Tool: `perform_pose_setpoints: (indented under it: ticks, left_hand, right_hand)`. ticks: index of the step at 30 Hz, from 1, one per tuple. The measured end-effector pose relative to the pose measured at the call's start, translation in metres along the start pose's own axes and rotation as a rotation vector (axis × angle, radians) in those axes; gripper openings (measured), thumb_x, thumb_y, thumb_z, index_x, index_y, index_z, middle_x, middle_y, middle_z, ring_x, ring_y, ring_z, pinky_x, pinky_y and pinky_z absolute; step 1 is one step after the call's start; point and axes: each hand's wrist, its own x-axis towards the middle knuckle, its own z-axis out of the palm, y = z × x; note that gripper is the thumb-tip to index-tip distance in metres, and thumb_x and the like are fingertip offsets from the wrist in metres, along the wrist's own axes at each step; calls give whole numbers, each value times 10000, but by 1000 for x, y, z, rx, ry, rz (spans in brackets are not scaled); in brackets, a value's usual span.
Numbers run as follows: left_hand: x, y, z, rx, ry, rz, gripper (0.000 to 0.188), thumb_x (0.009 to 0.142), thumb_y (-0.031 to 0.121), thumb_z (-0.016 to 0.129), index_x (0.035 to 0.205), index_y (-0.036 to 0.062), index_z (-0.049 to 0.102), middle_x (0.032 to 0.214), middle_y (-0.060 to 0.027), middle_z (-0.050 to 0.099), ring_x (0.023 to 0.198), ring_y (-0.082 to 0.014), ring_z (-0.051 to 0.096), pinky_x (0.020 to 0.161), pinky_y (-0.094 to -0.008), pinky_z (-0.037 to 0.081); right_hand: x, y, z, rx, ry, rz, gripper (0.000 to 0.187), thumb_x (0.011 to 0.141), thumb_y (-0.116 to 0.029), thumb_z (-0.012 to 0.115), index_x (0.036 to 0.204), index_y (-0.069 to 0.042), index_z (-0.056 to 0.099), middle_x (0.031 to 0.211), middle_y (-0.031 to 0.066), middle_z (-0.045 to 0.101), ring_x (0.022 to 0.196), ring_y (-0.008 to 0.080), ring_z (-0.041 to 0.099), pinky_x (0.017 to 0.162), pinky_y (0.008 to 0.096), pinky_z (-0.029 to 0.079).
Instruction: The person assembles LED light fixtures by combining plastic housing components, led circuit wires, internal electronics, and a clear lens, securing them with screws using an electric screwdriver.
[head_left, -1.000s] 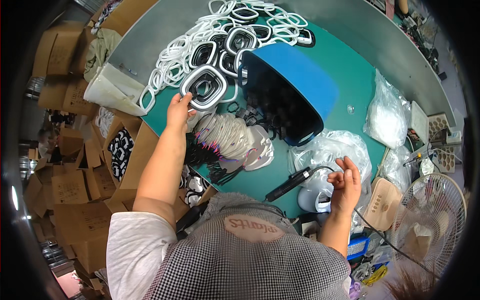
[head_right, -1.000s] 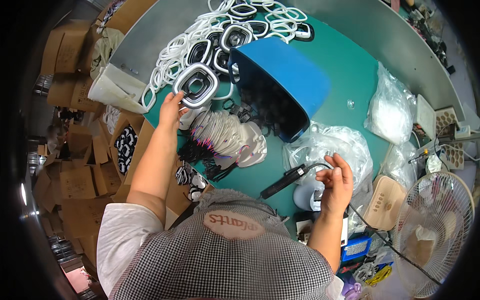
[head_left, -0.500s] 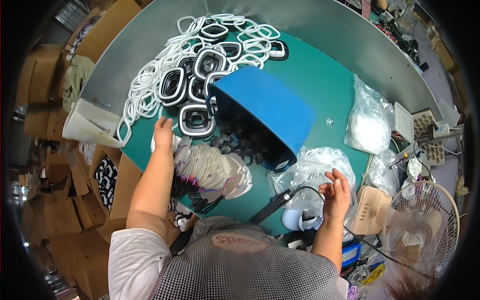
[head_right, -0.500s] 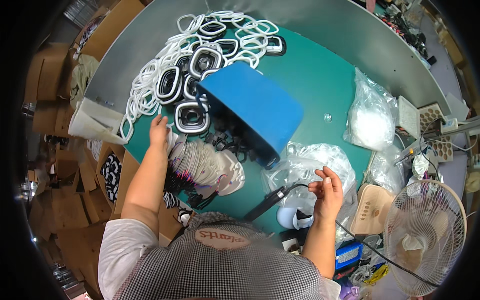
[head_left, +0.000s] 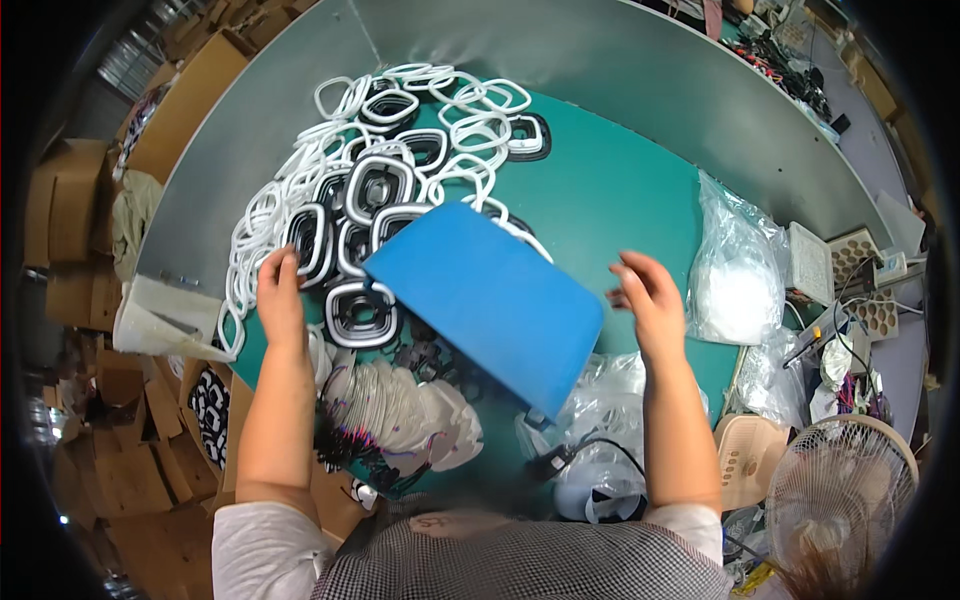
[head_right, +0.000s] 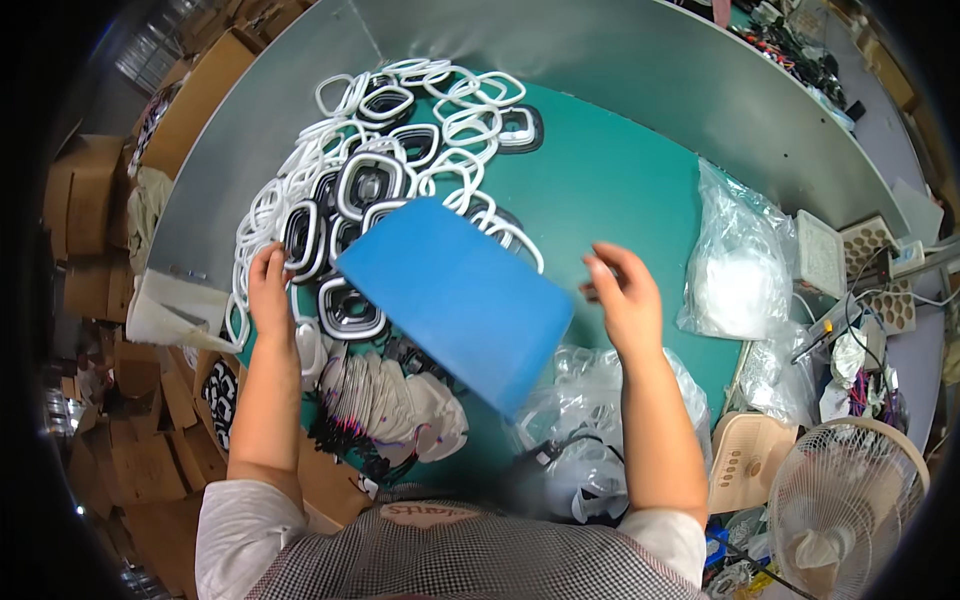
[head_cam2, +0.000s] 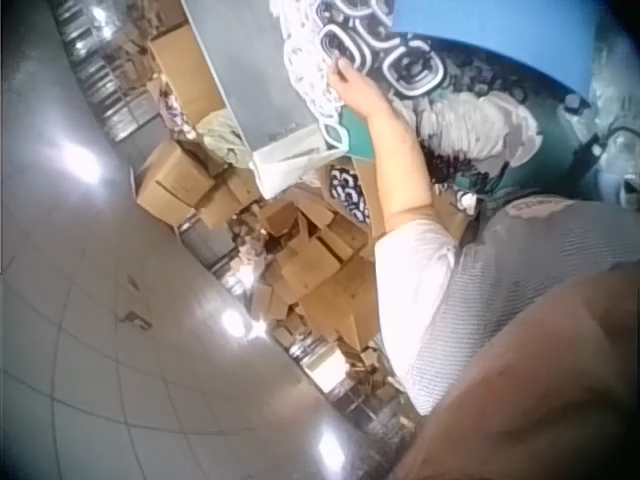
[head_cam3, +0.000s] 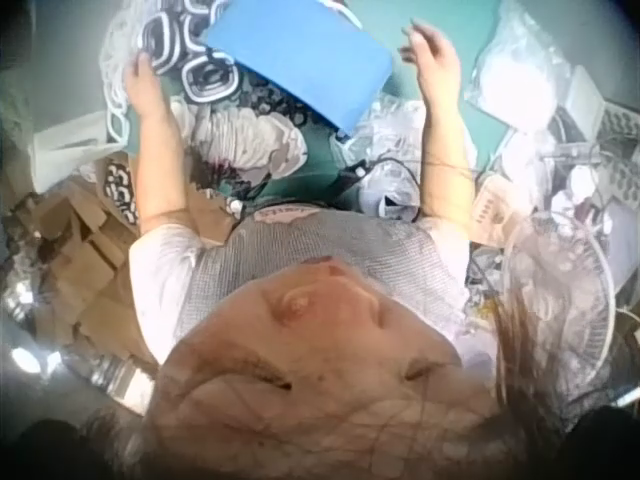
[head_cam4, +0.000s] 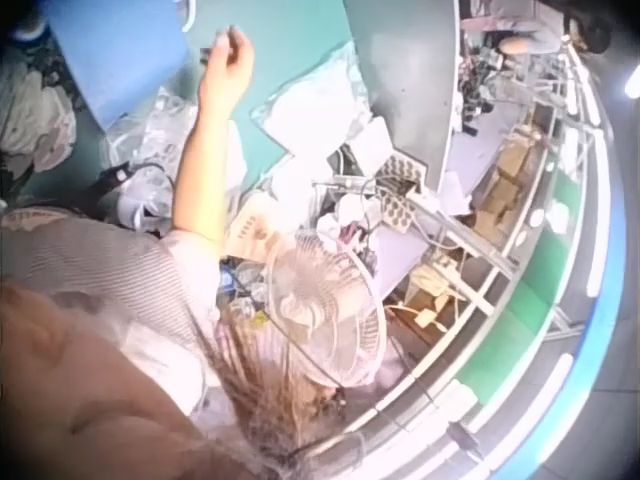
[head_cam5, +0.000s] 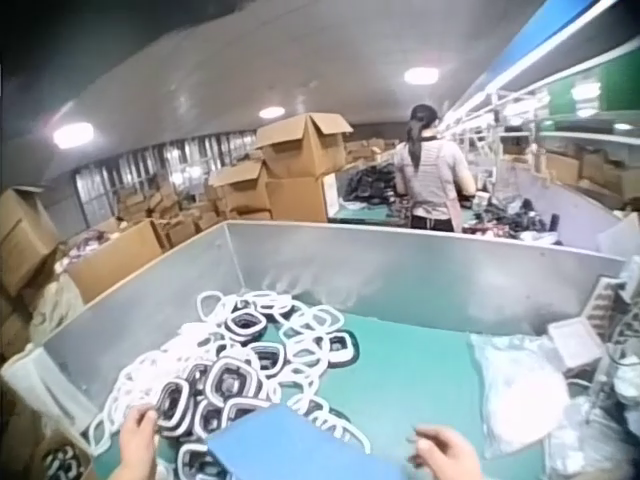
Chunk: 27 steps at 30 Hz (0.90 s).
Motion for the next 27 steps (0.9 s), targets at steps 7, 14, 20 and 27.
perform_pose_setpoints:
  ticks: [7,14,20,27]
  left_hand:
    - [-25,-19,-46,183,48,-72,286,944,257,552,1139,56,605,1101,-34,616,970,-135,584,748,-259,446]
    - [-67,-64,-163,361,77,-210,212,949,247,547,1016,53,601,944,-27,622,772,-108,576,610,-224,430]
    - [-85,-54,-160,343,93,-292,155,940,200,564,922,50,599,822,-21,603,654,-94,530,563,-225,425]
    - [-37,-15,-88,330,-48,-185,198,931,193,581,956,4,634,856,-42,647,701,-103,570,653,-244,475]
  right_hand:
    - [204,55,63,-979,-141,-328,564,825,-287,645,1324,-75,486,1328,159,517,1191,294,524,995,387,430]
    - [311,115,103,-1321,-301,-501,788,777,-274,679,1455,-136,304,1524,142,250,1399,285,268,1140,418,240]
    - [301,98,104,-1359,-394,-490,776,673,-376,745,1351,-134,456,1354,128,485,1269,266,439,1017,443,358]
    - [214,93,23,-1458,-451,-478,806,569,-345,840,1269,-118,511,1070,134,648,1038,333,577,896,434,438]
